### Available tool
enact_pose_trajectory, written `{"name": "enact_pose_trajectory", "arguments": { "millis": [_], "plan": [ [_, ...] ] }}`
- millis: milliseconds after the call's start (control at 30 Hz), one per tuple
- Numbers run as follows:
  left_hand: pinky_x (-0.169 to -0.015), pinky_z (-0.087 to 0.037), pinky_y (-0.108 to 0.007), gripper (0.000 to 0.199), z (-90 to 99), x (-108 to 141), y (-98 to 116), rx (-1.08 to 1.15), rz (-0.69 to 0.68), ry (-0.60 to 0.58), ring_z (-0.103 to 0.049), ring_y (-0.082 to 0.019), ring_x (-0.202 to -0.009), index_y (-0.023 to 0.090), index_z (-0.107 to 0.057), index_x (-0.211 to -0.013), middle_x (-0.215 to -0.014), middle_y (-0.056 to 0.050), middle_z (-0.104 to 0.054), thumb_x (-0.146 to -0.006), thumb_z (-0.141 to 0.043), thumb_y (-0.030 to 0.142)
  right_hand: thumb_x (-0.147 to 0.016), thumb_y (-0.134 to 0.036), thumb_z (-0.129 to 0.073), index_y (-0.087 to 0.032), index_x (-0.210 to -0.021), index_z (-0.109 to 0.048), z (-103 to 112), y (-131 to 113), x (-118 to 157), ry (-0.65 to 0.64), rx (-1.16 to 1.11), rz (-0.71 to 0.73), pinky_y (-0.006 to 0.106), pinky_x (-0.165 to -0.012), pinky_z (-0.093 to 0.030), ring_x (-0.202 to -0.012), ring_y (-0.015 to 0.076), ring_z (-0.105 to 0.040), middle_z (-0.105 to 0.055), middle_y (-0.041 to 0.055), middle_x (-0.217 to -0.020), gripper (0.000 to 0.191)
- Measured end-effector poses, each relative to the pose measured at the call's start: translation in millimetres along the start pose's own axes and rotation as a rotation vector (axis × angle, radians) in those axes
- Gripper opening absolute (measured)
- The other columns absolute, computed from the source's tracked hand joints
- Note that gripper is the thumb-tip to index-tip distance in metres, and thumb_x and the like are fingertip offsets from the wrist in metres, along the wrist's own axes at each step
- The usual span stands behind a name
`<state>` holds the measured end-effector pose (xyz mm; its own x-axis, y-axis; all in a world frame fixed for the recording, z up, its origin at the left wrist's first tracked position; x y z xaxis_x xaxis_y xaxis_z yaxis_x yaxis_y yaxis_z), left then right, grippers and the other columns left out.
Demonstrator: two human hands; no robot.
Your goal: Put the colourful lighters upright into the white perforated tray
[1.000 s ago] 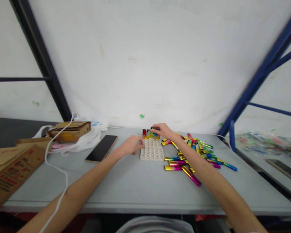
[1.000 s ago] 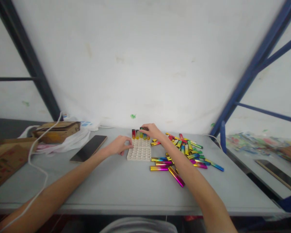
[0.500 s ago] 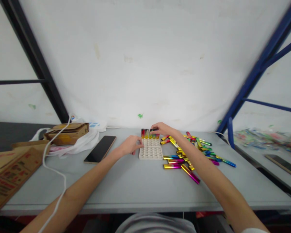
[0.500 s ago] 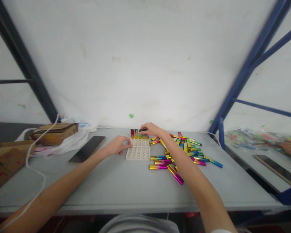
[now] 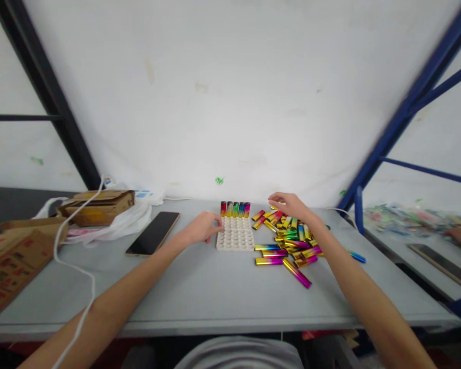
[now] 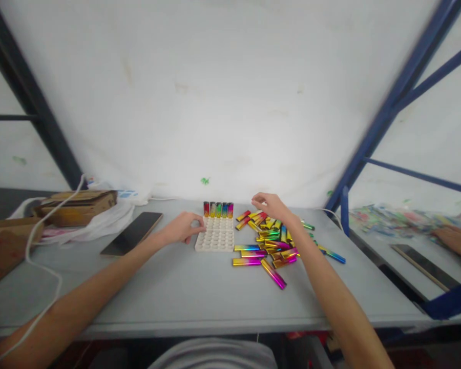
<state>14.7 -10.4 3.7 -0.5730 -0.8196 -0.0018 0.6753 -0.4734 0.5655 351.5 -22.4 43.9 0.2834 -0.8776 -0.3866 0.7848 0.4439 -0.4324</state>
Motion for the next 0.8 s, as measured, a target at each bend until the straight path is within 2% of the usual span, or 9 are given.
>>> {"name": "enact_pose_trajectory", "arguments": {
  "millis": [100,200,333,600,800],
  "plan": [
    [-0.053,-0.044,-0.023,0.028,-1.4,-2,-6,0.018,-0.019,-0.002,-0.058,-0.016,-0.042,0.018,-0.07,-0.088,-0.043,0.004,-0.056,-0.088,-0.062,0.045,-0.096,-0.041,-0.058,-0.019,-0.106,-0.073,4,15,28,0.021,0.097,-0.009,0.039,-0.092,-0.055,-0.097,0.024,-0.071,-0.076,0.0105,-0.107,0.028],
    [-0.052,-0.044,-0.023,0.03,-2.7,-4,-11,0.023,-0.036,0.002,-0.059,-0.016,-0.042,0.018,-0.07,-0.089,-0.046,0.003,-0.058,-0.087,-0.061,0.047,-0.095,-0.038,-0.059,-0.019,-0.106,-0.075,0,25,42,0.009,0.163,0.002,0.042,-0.097,-0.053,-0.103,0.0267,-0.069,-0.075,0.0122,-0.11,0.027],
    [-0.051,-0.043,-0.023,0.035,-2.9,-5,-14,0.019,-0.038,0.002,-0.059,-0.015,-0.042,0.018,-0.072,-0.091,-0.047,0.002,-0.059,-0.087,-0.062,0.051,-0.096,-0.036,-0.058,-0.019,-0.106,-0.075,-4,30,45,-0.005,0.182,0.0,0.044,-0.097,-0.052,-0.103,0.0276,-0.069,-0.075,0.0128,-0.11,0.026],
    [-0.053,-0.044,-0.023,0.034,-0.2,-4,-8,-0.025,-0.039,-0.009,-0.06,-0.016,-0.044,0.019,-0.071,-0.09,-0.045,0.003,-0.059,-0.088,-0.06,0.05,-0.099,-0.036,-0.055,-0.019,-0.107,-0.076,-2,16,52,-0.034,0.215,0.01,0.041,-0.096,-0.051,-0.103,0.0277,-0.068,-0.075,0.0127,-0.111,0.028],
    [-0.051,-0.043,-0.023,0.038,0.7,-3,-6,-0.011,-0.007,-0.018,-0.06,-0.017,-0.043,0.018,-0.071,-0.09,-0.043,0.003,-0.058,-0.086,-0.059,0.054,-0.099,-0.037,-0.053,-0.018,-0.106,-0.076,1,18,54,-0.041,0.21,0.001,0.04,-0.094,-0.05,-0.1,0.0269,-0.068,-0.075,0.013,-0.109,0.03]
  ]
}}
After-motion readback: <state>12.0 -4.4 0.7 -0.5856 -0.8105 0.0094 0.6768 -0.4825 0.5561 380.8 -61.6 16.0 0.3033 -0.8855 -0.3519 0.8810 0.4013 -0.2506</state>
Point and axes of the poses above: each hand's wrist, its own x-axis away from the middle knuckle, its own z-axis out of the back of the hand, y = z × x, the point moved 2 cm from there along -x, towards the middle knuckle
